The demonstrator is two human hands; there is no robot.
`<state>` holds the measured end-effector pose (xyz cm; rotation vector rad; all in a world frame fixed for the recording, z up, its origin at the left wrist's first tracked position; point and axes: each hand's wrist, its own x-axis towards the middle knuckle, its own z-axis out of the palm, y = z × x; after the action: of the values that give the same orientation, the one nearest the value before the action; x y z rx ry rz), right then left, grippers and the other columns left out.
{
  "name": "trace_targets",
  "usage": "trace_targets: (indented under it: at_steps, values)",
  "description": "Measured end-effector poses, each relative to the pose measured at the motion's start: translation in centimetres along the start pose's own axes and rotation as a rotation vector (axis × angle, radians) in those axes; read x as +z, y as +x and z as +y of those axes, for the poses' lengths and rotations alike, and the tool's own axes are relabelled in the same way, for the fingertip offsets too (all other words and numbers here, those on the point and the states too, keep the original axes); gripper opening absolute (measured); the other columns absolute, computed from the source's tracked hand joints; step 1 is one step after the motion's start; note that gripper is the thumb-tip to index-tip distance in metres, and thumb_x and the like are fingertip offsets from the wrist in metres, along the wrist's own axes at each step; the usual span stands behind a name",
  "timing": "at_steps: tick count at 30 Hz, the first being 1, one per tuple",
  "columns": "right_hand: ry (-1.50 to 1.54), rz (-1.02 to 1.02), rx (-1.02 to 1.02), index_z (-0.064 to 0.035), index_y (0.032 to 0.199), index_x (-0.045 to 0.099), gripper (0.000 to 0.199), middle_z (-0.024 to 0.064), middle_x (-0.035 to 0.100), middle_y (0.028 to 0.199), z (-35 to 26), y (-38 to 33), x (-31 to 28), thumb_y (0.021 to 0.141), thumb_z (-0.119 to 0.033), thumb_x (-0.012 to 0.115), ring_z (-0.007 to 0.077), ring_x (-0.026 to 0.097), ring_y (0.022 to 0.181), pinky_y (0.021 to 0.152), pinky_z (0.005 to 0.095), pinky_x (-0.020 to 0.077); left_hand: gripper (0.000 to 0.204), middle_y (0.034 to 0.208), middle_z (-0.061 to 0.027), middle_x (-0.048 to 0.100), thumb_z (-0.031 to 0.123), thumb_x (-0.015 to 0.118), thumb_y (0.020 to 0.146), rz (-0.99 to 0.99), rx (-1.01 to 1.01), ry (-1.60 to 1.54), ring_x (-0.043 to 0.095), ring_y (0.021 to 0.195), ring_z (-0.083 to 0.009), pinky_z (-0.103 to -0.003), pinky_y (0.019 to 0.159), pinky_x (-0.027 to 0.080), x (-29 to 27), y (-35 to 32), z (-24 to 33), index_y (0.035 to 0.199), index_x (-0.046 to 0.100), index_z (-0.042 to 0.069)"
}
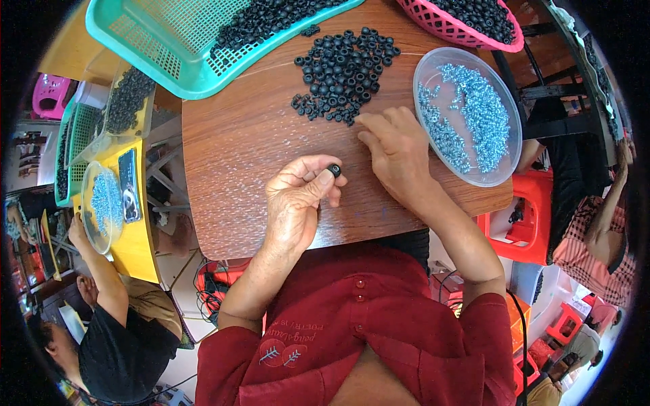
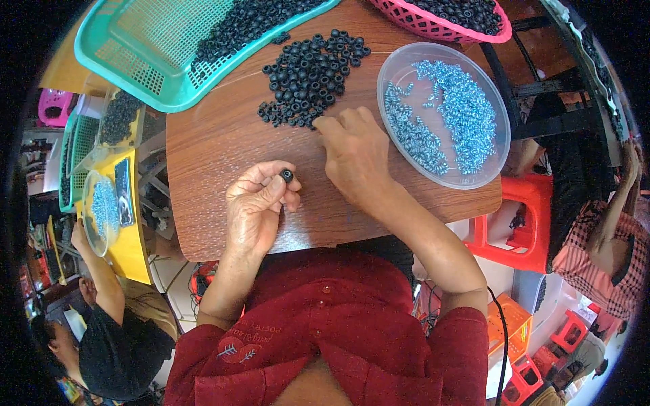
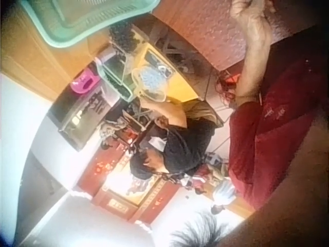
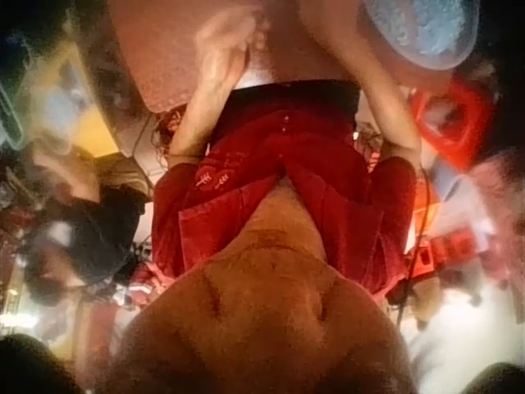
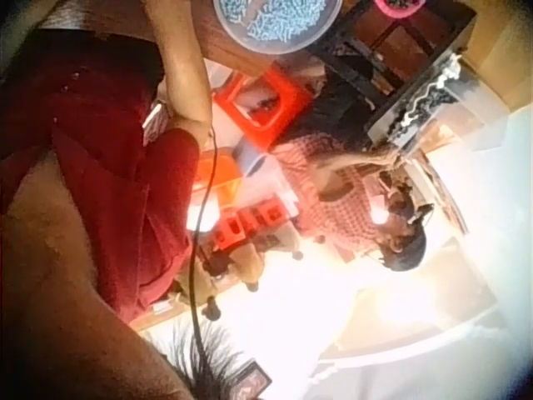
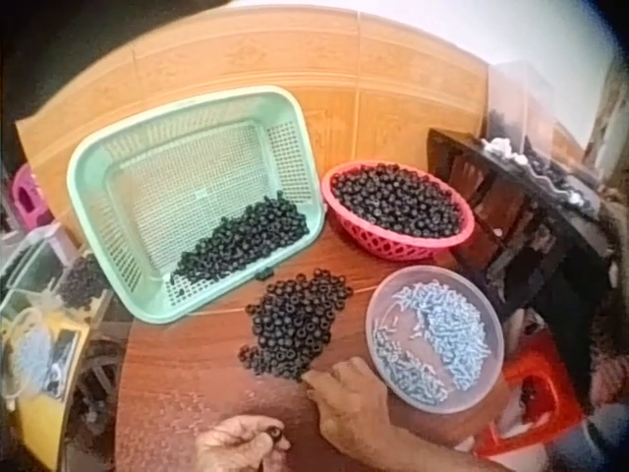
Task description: The person repeatedly picks up small black components and metal fittings from trays on the table and inserts the fittings into the components by hand.
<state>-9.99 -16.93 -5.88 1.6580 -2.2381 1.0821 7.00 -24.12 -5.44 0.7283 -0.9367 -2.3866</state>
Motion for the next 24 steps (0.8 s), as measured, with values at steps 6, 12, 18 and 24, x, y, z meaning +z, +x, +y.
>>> trace_targets:
  at_steps: [6,12,18,24]
  values:
    - [-0.113,-0.045,-0.090,-0.0062,0.087,0.065,0.020,0.0088,0.052,0.073,-0.3,0.4,1.1,0.068,-0.002,0.069,0.0279,0.050,0.071,0.060,0.0382,0.0419,0.020,0.085,-0.0136,0.066,0.003,0.063,0.085,0.045,-0.002,-0.007,0.061,0.068,-0.0149,-0.025,0.058,0.047,-0.3,0.0,0.1,0.103,0.061,-0.005]
    - [-0.062,-0.021,-0.046,-0.0064,0.086,0.065,0.018,0.0085,0.052,0.074,0.3,0.0,0.3,0.068,-0.004,0.070,0.0274,0.050,0.071,0.059,0.0383,0.0414,0.020,0.085,-0.0135,0.066,0.003,0.062,0.086,0.023,-0.012,-0.012,0.060,0.067,-0.0141,-0.025,0.059,0.047,-0.4,-0.1,0.3,0.104,0.061,-0.005]
    - [-0.173,-0.021,-0.104,-0.0074,0.084,0.064,0.014,0.0076,0.051,0.074,-0.3,0.7,1.7,0.070,-0.005,0.066,0.0266,0.050,0.071,0.059,0.0371,0.0420,0.020,0.085,-0.0139,0.066,0.003,0.062,0.086,0.032,-0.014,-0.009,0.060,0.066,-0.0143,-0.025,0.058,0.047,-0.3,0.1,0.1,0.104,0.061,-0.005]
    - [-0.197,-0.012,-0.210,-0.0058,0.066,0.051,0.011,0.0114,0.046,0.072,-0.6,0.6,2.0,0.059,-0.005,0.060,0.0285,0.048,0.072,0.061,0.0388,0.0409,0.021,0.084,-0.0148,0.066,0.004,0.063,0.085,0.052,-0.003,-0.015,0.060,0.066,-0.0166,-0.027,0.059,0.048,-0.3,0.1,0.1,0.103,0.061,-0.006]
